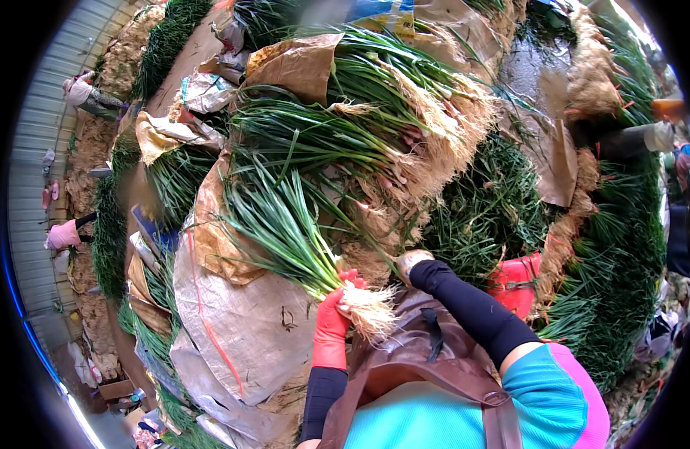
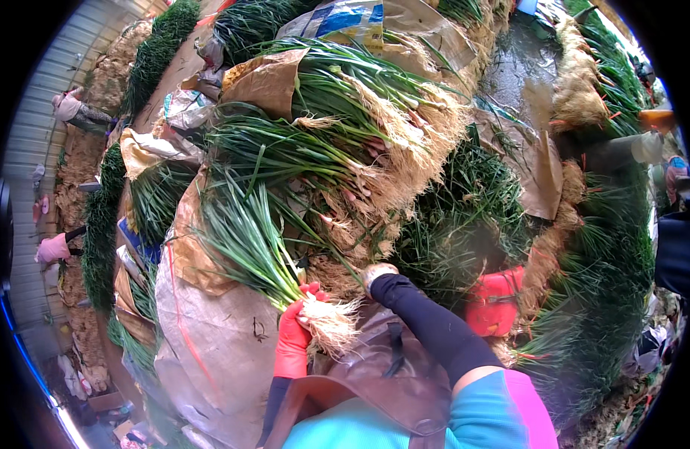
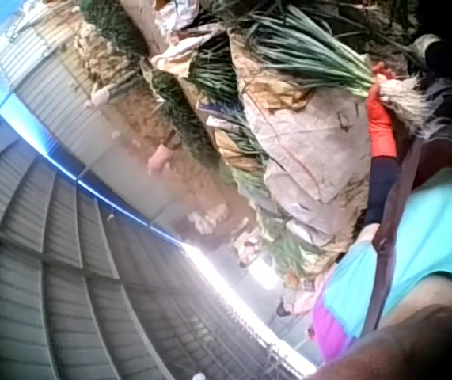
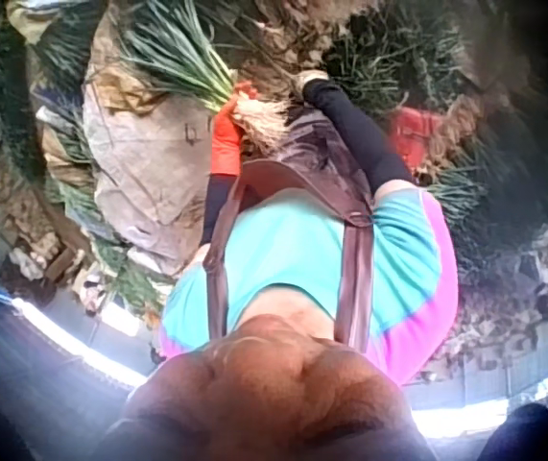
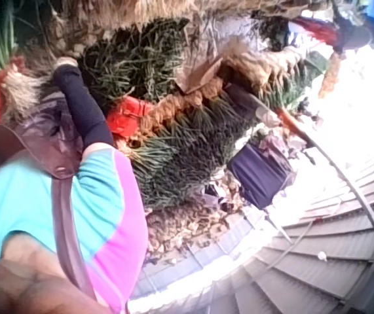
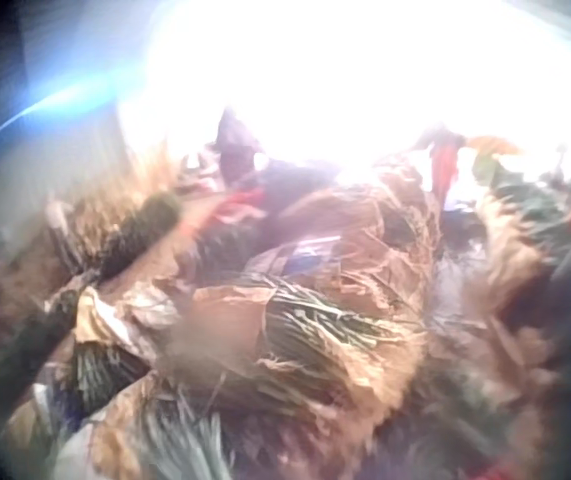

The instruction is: The person ties bunches of green onions with red bands, sorts through loose onions to create new bundles, and places processed bunches onto a conveyor or table.

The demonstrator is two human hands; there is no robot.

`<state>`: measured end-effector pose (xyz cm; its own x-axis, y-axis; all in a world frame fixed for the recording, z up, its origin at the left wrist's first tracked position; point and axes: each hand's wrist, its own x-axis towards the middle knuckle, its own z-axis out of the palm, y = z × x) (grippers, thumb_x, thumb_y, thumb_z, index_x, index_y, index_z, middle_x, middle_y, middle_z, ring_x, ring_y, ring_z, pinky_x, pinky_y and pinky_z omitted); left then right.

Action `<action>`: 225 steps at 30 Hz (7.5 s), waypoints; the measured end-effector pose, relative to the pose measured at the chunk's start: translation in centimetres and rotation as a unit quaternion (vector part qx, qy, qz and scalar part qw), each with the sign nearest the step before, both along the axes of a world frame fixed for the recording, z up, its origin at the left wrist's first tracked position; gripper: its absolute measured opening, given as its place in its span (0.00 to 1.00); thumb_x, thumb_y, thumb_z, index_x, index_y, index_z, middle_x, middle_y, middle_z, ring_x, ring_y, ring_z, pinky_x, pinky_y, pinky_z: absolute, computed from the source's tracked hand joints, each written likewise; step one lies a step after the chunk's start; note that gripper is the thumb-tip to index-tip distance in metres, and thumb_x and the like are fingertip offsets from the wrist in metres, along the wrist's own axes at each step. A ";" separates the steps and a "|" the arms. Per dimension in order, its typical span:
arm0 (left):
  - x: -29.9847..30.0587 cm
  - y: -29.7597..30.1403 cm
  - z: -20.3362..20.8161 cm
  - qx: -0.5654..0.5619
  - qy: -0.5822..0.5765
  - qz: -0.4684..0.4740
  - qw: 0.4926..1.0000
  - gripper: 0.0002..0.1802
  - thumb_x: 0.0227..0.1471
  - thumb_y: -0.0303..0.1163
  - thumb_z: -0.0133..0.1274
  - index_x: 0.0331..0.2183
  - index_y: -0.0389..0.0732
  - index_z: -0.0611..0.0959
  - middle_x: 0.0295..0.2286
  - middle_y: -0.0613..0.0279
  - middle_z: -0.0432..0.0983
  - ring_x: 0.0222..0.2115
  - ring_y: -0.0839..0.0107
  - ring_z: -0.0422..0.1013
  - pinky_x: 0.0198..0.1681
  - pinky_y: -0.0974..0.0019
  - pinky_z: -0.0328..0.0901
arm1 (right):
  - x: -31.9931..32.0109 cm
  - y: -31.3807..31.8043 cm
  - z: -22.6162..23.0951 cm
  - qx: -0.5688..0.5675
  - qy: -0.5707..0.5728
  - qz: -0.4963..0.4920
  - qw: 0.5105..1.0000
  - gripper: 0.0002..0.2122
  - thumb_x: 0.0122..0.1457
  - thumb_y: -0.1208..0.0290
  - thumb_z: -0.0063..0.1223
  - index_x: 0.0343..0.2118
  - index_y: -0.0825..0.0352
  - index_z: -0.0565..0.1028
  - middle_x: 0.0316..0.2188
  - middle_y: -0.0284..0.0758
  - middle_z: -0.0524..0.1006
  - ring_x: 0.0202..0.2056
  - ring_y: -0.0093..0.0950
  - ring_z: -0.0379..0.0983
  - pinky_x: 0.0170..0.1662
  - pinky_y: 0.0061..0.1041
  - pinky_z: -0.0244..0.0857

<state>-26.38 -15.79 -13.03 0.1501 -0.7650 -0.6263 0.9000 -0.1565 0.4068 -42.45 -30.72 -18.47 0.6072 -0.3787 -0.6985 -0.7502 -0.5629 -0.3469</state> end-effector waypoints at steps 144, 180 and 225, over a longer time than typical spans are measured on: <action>-2.0 -2.8 2.8 -0.130 0.121 0.005 0.984 0.21 0.39 0.31 0.53 0.39 0.35 0.74 0.55 0.49 0.52 0.52 0.57 0.56 0.52 0.56 0.57 | -0.1 -1.3 12.5 -0.043 -0.228 0.004 0.973 0.17 0.57 0.53 0.40 0.39 0.60 0.72 0.31 0.39 0.73 0.32 0.38 0.72 0.32 0.35 0.65; -2.3 1.4 2.8 0.022 0.058 -0.040 0.997 0.23 0.41 0.28 0.50 0.42 0.29 0.70 0.37 0.48 0.72 0.39 0.56 0.70 0.44 0.57 0.65 | 8.9 -1.4 9.6 -0.061 -0.224 -0.124 0.965 0.13 0.52 0.58 0.48 0.27 0.65 0.72 0.24 0.40 0.75 0.29 0.37 0.74 0.31 0.35 0.66; -2.2 1.0 2.6 0.025 -0.029 -0.018 0.999 0.26 0.38 0.33 0.54 0.42 0.39 0.69 0.36 0.56 0.69 0.37 0.62 0.68 0.47 0.56 0.62 | 1.7 4.0 3.7 0.101 -0.244 -0.311 0.913 0.15 0.51 0.60 0.46 0.36 0.65 0.74 0.30 0.43 0.76 0.32 0.37 0.74 0.35 0.33 0.67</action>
<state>-28.57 -14.75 -10.44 0.1606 -0.7388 -0.6545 0.8682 -0.2097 0.4497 -40.72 -26.71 -14.74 0.5764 -0.6495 -0.4958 -0.6307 0.0321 -0.7753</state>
